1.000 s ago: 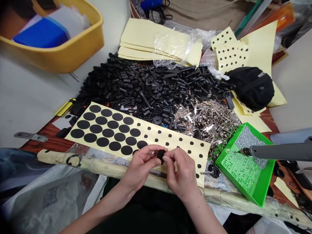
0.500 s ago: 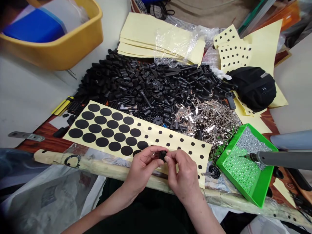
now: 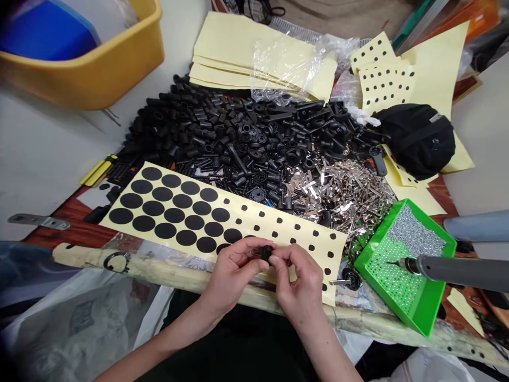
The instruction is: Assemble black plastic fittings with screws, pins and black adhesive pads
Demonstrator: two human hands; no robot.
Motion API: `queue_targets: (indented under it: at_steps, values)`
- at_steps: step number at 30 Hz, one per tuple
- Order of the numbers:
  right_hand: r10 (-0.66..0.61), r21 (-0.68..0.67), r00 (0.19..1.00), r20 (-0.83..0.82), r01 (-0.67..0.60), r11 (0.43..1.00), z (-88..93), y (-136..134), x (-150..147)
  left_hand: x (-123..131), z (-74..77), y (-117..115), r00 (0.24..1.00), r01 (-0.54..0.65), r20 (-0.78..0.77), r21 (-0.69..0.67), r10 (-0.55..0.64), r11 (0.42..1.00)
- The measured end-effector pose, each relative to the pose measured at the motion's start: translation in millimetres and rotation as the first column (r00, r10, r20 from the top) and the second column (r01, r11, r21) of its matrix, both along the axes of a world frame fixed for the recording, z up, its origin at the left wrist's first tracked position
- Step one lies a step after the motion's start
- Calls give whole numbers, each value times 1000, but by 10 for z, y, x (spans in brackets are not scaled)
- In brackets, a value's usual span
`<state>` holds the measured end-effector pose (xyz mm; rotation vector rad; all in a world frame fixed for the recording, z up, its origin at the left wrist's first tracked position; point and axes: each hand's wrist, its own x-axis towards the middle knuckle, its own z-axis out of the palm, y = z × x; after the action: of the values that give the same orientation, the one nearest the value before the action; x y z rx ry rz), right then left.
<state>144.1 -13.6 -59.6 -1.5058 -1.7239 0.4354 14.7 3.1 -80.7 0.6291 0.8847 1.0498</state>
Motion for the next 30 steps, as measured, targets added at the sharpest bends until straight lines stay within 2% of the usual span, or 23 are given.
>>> queue_targets:
  at_steps: [4,8,12,16,20,24,26,30]
  values:
    - [-61,-65,996,-61,57,996,-58,-55,-7,-14,6,-4,1000,23,-15,26,-23,999]
    - [-44,-100,993,-108,33,994,-44,-93,35,-26,17,3,999,53,-7,80,-53,995]
    - [11,-67,1000,-28,-13,998,58,-112,71,-20,39,16,991,118,70,7,-119,993]
    - [-31,-87,1000,-1,30,996,78,-133,45,-23,44,9,994,98,43,-10,-98,995]
    - [-67,-160,991,-114,49,986,0,-152,18,-34,31,6,992,125,-36,40,-124,991]
    - [-61,-230,970,-235,5,973,-36,-138,35,-28,39,17,991,122,-57,64,-118,990]
    - [-36,-194,978,-205,-5,981,-29,-126,45,-27,50,20,994,109,-18,43,-109,993]
    - [4,5,1000,-17,-4,1000,-33,-115,32,-31,52,5,996,69,57,23,-70,997]
